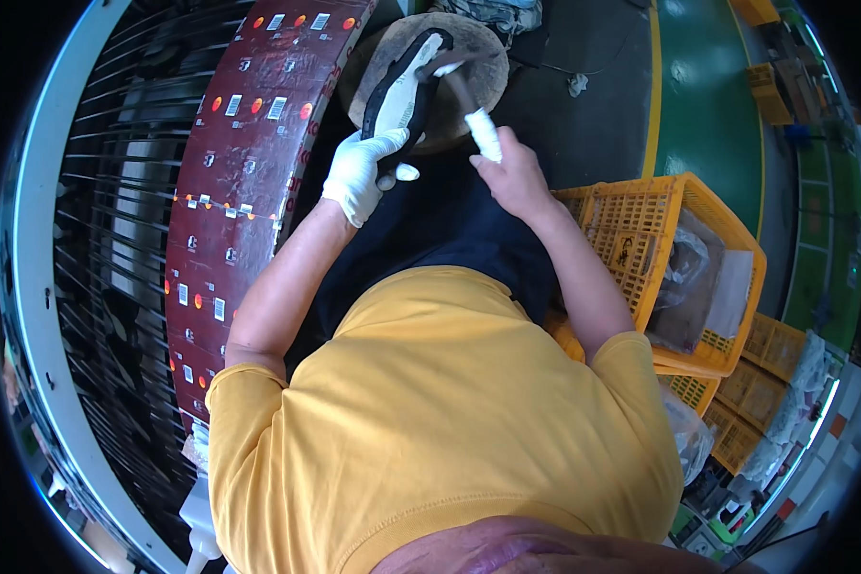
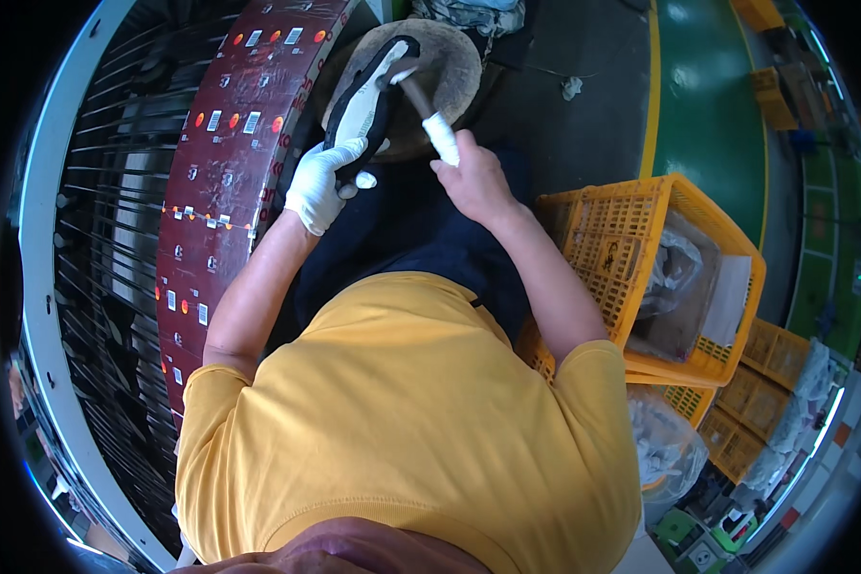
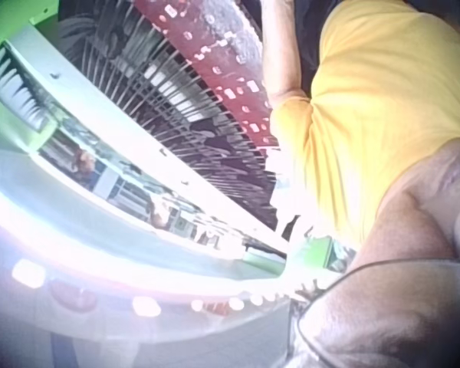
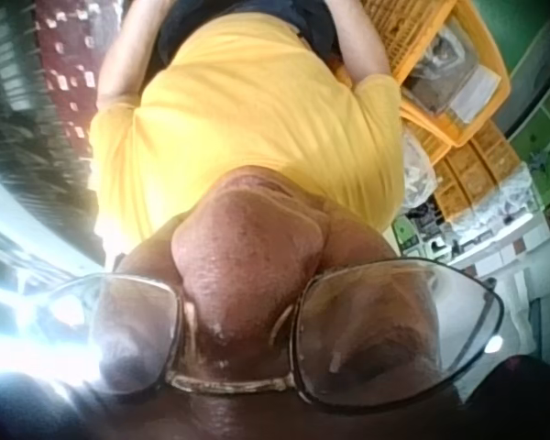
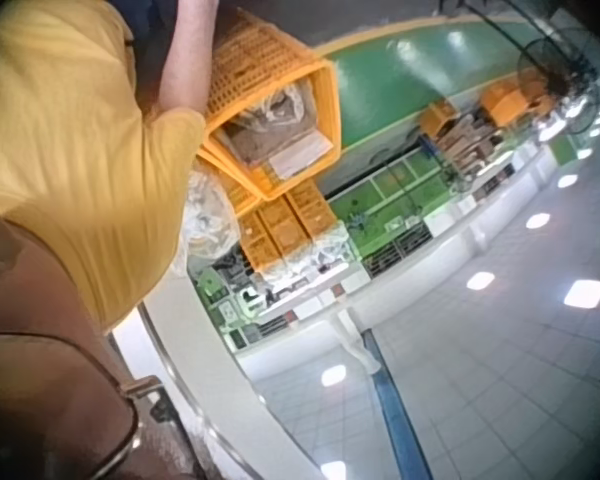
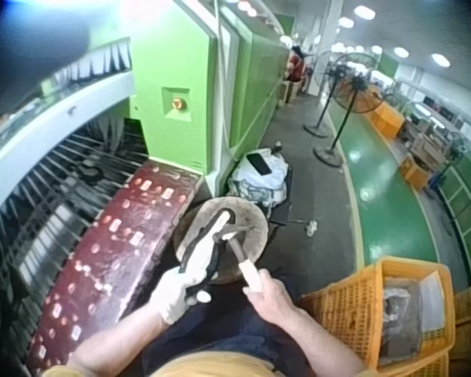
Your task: The recorder takes shoe soles from a crate, places them on a wooden block, and uses a hammer to flatten or bond the components before placing them on a conveyor belt.
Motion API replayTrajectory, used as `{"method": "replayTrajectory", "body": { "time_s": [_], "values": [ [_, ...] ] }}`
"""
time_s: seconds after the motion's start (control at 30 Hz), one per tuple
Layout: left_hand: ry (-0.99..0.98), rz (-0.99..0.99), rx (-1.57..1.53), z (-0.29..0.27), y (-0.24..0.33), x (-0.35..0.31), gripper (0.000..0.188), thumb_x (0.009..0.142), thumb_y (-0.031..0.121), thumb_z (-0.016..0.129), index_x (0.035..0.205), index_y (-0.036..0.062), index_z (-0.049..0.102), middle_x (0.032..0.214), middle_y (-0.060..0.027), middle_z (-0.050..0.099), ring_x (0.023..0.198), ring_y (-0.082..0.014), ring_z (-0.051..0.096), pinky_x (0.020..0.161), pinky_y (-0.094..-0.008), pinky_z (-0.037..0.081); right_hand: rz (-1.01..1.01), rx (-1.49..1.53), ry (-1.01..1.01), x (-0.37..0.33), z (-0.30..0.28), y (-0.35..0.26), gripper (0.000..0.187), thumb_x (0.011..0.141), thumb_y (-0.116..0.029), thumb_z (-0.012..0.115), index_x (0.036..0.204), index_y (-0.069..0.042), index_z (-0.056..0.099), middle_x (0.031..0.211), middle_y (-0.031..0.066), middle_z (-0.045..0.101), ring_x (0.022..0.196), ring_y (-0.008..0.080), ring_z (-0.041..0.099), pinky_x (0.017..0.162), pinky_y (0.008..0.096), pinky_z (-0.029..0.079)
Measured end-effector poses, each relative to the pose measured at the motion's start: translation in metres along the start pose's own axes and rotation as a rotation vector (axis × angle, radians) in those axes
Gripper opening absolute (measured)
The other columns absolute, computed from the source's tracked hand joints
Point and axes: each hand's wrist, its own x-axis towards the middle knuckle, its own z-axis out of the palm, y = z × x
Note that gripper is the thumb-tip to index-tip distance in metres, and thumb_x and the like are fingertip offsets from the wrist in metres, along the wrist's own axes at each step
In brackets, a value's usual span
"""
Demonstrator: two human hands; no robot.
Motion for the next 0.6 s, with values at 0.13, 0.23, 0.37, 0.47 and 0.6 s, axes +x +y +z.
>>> {"method": "replayTrajectory", "body": {
  "time_s": [0.13, 0.23, 0.37, 0.47, 0.6],
  "values": [
    [-0.034, -0.017, -0.028, -0.006, 0.001, 0.005, 0.029, 0.096, 0.017, 0.072, 0.120, 0.0034, 0.065, 0.109, -0.0113, 0.078, 0.064, -0.0188, 0.071, 0.048, -0.0262, 0.035, -0.012, 0.234, 0.082, -0.019, -0.010, -0.019, 0.026, 0.100, -0.018, 0.069, 0.107, 0.001, 0.053, 0.073, 0.0073, 0.063, 0.054, 0.0132, 0.060, 0.052, 0.0305, 0.048],
    [-0.058, -0.018, -0.012, 0.001, 0.003, 0.007, 0.029, 0.096, 0.017, 0.071, 0.121, 0.0041, 0.065, 0.110, -0.0114, 0.078, 0.064, -0.0183, 0.071, 0.048, -0.0259, 0.035, -0.190, 0.056, 0.098, -0.020, 0.006, 0.015, 0.024, 0.099, -0.015, 0.070, 0.108, 0.000, 0.053, 0.074, 0.0065, 0.063, 0.055, 0.0125, 0.060, 0.052, 0.0304, 0.048],
    [-0.040, -0.017, -0.035, -0.012, 0.007, 0.008, 0.031, 0.097, 0.019, 0.069, 0.124, 0.0035, 0.066, 0.113, -0.0119, 0.079, 0.065, -0.0163, 0.071, 0.049, -0.0251, 0.034, -0.027, 0.177, 0.009, -0.022, -0.005, -0.023, 0.030, 0.098, -0.020, 0.072, 0.110, 0.000, 0.054, 0.087, 0.0264, 0.069, 0.085, 0.0482, 0.070, 0.071, 0.0488, 0.055],
    [-0.028, -0.019, -0.055, -0.004, 0.017, 0.007, 0.030, 0.097, 0.018, 0.068, 0.123, 0.0030, 0.067, 0.112, -0.0113, 0.079, 0.065, -0.0156, 0.071, 0.048, -0.0239, 0.034, -0.044, 0.192, 0.059, -0.027, 0.008, -0.001, 0.030, 0.097, -0.020, 0.072, 0.111, 0.000, 0.054, 0.087, 0.0255, 0.069, 0.084, 0.0460, 0.071, 0.071, 0.0481, 0.055],
    [-0.030, -0.013, -0.033, -0.017, 0.000, 0.015, 0.032, 0.098, 0.019, 0.068, 0.126, 0.0040, 0.064, 0.109, -0.0135, 0.079, 0.064, -0.0169, 0.072, 0.045, -0.0238, 0.037, 0.231, 0.123, -0.040, -0.010, 0.012, 0.021, 0.030, 0.097, -0.020, 0.072, 0.109, 0.001, 0.055, 0.076, 0.0177, 0.067, 0.061, 0.0313, 0.069, 0.058, 0.0447, 0.053]
  ]
}}
